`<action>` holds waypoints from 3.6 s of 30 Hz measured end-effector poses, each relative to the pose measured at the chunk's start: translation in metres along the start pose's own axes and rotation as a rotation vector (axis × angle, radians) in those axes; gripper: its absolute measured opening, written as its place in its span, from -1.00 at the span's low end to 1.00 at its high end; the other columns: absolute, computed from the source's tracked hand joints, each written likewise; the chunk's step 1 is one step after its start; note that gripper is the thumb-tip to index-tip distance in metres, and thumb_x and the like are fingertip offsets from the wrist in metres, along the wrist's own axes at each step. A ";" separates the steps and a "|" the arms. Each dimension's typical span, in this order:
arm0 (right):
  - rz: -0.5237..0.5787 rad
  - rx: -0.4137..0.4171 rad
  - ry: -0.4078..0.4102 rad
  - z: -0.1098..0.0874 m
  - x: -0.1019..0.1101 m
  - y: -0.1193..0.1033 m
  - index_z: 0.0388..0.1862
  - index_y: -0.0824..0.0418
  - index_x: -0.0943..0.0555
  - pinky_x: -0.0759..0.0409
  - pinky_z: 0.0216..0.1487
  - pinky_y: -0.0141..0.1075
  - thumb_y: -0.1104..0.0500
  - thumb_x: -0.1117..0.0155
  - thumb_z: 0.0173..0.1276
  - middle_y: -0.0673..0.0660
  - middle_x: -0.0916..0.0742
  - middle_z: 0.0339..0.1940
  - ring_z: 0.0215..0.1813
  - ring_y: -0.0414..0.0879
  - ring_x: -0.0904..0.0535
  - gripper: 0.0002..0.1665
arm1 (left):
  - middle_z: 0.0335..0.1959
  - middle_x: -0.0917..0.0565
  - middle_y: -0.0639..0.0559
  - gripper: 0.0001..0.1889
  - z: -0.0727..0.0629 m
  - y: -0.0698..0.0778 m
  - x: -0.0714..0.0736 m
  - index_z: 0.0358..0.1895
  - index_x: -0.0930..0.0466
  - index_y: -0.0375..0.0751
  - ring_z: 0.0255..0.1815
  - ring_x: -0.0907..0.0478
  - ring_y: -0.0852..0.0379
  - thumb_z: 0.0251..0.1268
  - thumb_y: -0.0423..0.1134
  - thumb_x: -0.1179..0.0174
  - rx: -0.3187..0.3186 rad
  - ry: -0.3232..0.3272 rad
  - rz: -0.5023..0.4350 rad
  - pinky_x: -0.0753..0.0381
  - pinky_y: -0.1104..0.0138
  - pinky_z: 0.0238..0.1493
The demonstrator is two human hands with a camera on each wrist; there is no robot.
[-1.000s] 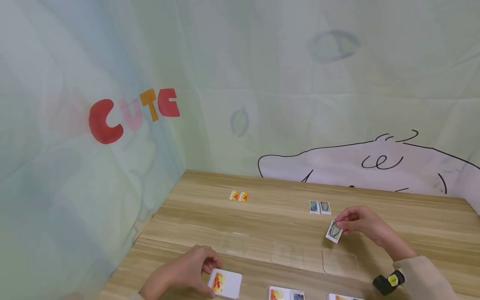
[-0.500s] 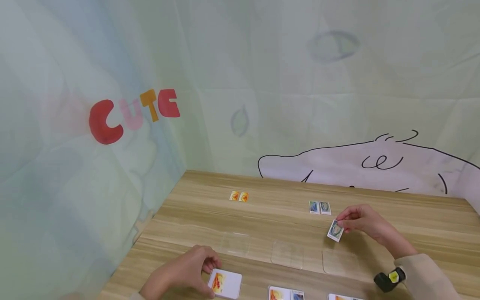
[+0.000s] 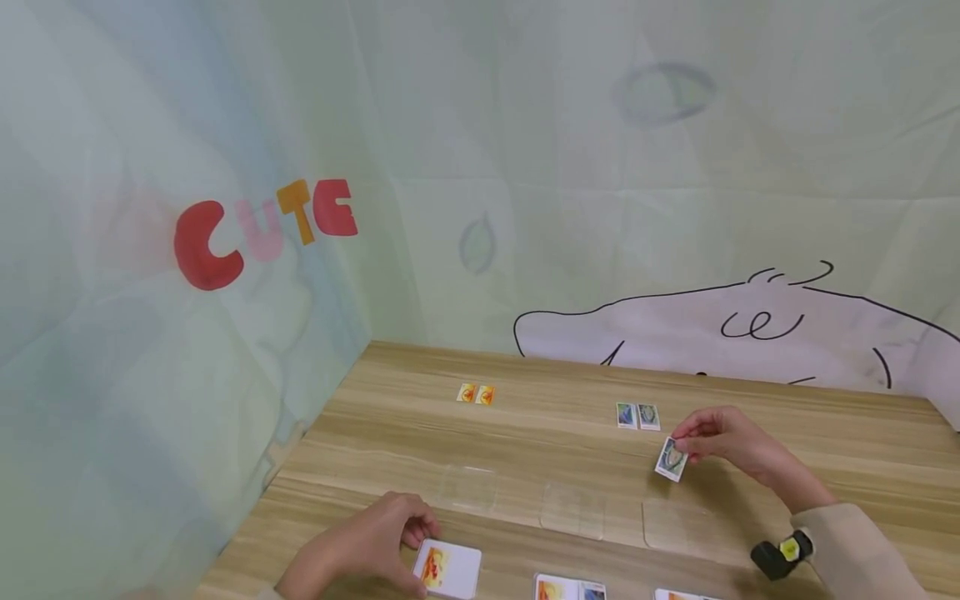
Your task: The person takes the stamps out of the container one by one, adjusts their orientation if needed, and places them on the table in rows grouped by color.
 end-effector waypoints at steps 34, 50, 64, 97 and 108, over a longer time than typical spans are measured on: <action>-0.079 0.018 0.020 0.007 0.031 0.005 -0.06 0.53 -0.58 -0.67 -0.12 -0.17 0.27 -0.32 0.38 0.19 -0.72 -0.24 -0.27 -0.08 -0.63 -0.69 | -0.24 -0.60 0.13 -0.49 0.000 0.001 0.000 -0.14 -0.62 -0.23 -0.27 -0.55 0.26 -0.22 -0.23 -0.65 -0.016 -0.004 -0.001 -0.64 0.38 -0.19; -0.102 0.054 0.016 0.009 0.040 0.008 -0.05 0.54 -0.59 -0.67 -0.15 -0.17 0.30 -0.28 0.40 0.19 -0.72 -0.24 -0.28 -0.10 -0.63 -0.71 | -0.25 -0.59 0.14 -0.51 0.000 0.004 0.000 -0.14 -0.62 -0.21 -0.28 -0.54 0.25 -0.20 -0.24 -0.64 0.001 -0.007 0.005 -0.63 0.39 -0.20; -0.113 0.042 0.062 0.016 0.047 0.014 -0.05 0.49 -0.61 -0.68 -0.13 -0.14 0.29 -0.30 0.39 0.20 -0.72 -0.21 -0.23 0.01 -0.63 -0.73 | -0.25 -0.57 0.15 -0.49 -0.002 0.000 0.001 -0.12 -0.60 -0.20 -0.26 -0.52 0.28 -0.18 -0.17 -0.63 -0.001 0.004 0.008 -0.61 0.38 -0.18; -0.102 0.016 0.068 0.032 0.050 0.017 -0.03 0.53 -0.59 -0.67 -0.11 -0.16 0.30 -0.28 0.41 0.26 -0.71 -0.14 -0.20 -0.02 -0.60 -0.71 | -0.22 -0.59 0.12 -0.48 -0.001 0.002 0.000 -0.13 -0.60 -0.20 -0.24 -0.54 0.27 -0.20 -0.20 -0.65 0.014 0.008 -0.018 -0.63 0.38 -0.16; -0.111 -0.001 0.066 0.040 0.048 0.021 -0.03 0.52 -0.60 -0.67 -0.11 -0.17 0.30 -0.28 0.41 0.24 -0.71 -0.14 -0.20 -0.01 -0.60 -0.72 | -0.22 -0.57 0.13 -0.48 -0.002 0.001 0.000 -0.13 -0.59 -0.20 -0.25 -0.53 0.27 -0.22 -0.21 -0.65 0.014 0.010 -0.006 -0.62 0.38 -0.17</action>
Point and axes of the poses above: each hand's wrist, its own z-axis towards the middle knuckle, its own x-axis out of the back of the hand, y = z × x, the point moved 3 cm from there along z, towards the middle knuckle
